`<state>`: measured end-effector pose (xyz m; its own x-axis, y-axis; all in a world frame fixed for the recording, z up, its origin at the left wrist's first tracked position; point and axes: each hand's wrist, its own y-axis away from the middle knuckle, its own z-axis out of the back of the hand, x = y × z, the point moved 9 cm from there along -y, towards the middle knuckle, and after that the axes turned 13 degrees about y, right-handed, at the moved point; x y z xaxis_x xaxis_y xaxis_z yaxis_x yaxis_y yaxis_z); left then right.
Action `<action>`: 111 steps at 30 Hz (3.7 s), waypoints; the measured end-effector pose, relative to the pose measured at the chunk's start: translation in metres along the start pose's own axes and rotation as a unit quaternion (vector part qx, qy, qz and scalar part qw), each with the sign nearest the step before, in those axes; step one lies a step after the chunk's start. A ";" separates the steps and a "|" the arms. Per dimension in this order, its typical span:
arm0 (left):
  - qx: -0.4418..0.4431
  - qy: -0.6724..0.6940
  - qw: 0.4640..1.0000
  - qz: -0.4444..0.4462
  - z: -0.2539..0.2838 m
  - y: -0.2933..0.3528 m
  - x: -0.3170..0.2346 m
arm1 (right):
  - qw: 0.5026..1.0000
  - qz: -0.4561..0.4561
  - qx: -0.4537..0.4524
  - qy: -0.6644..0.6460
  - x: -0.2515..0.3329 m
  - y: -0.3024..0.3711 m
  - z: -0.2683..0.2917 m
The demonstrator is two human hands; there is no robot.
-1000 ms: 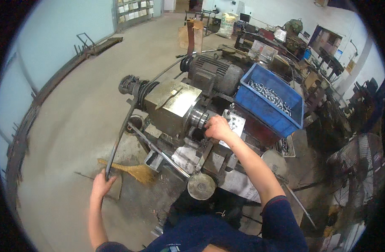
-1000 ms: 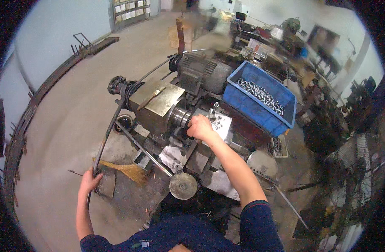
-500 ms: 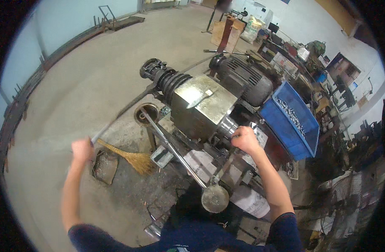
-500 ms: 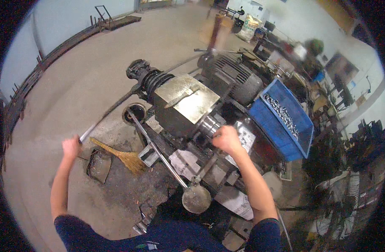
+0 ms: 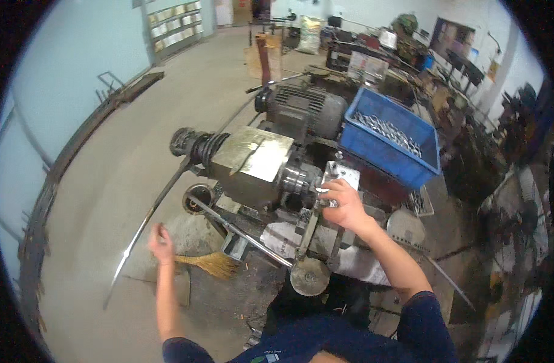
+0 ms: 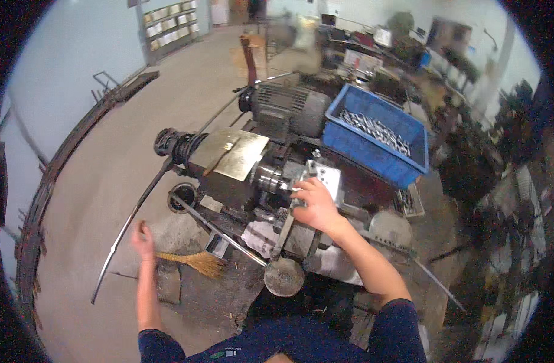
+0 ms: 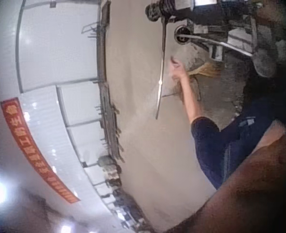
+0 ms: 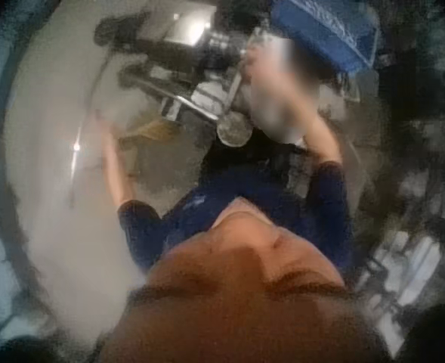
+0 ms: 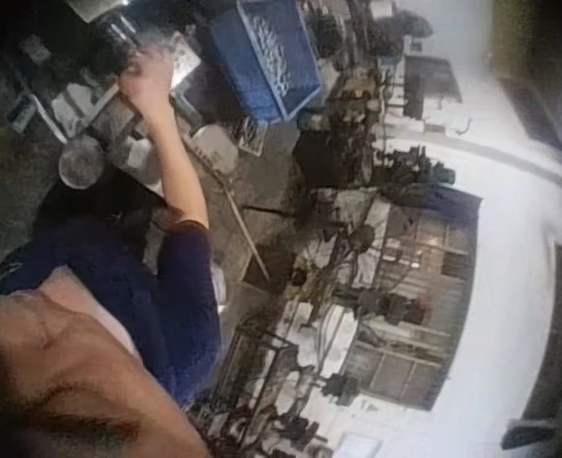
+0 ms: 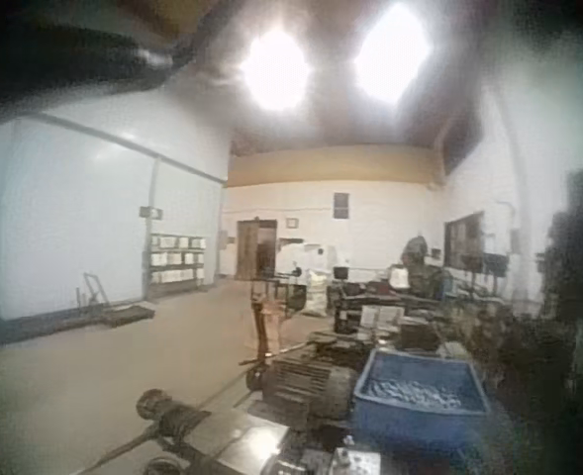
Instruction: The person operates a metal turning machine by repeatedly inserting small metal pieces into the chuck, pulling a lever to engage the cutting tool, and then removing the finished parts. The finished parts are placed into a perforated metal tray next to the machine.
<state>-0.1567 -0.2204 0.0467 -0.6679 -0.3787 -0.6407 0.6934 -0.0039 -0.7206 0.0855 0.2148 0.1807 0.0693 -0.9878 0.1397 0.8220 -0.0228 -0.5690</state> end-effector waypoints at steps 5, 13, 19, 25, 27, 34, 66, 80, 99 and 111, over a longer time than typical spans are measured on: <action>0.503 -0.099 0.833 0.208 -0.176 0.184 0.098 | 0.996 -0.085 0.007 0.038 -0.038 0.089 0.069; 0.620 -0.378 0.685 -0.055 -0.212 0.154 0.060 | 0.879 -0.456 0.083 0.115 -0.140 0.312 0.155; 0.457 -0.157 0.860 0.163 -0.154 0.090 0.049 | 0.685 -0.595 0.212 0.363 -0.227 0.547 0.209; 0.313 0.149 0.874 0.341 -0.132 0.049 0.015 | 0.651 -0.572 0.215 0.450 -0.201 0.596 0.205; 0.308 0.178 0.842 0.404 -0.143 0.058 -0.007 | 0.663 -0.585 0.223 0.411 -0.168 0.579 0.199; 0.279 0.214 0.810 0.469 -0.186 0.087 -0.015 | 0.675 -0.734 0.073 0.020 -0.014 0.619 0.101; 0.289 0.272 0.785 0.475 -0.178 0.083 -0.019 | 0.643 -0.589 0.109 0.478 -0.200 0.525 0.176; 0.418 -0.325 0.844 0.089 -0.192 0.196 0.069 | 0.730 -0.661 0.140 0.103 -0.072 0.522 0.064; 0.474 -0.137 0.854 0.164 -0.122 0.049 -0.021 | 0.973 -0.226 0.046 0.006 -0.086 0.104 0.069; 0.232 -0.274 0.879 0.313 0.093 0.016 0.062 | 0.962 -0.181 0.182 0.091 -0.042 -0.032 -0.086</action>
<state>-0.1621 -0.3302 0.0204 0.0255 -0.8294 -0.5581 0.9994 0.0340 -0.0049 0.0077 0.2436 0.1230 -0.3314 -0.9368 0.1124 0.9196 -0.3473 -0.1837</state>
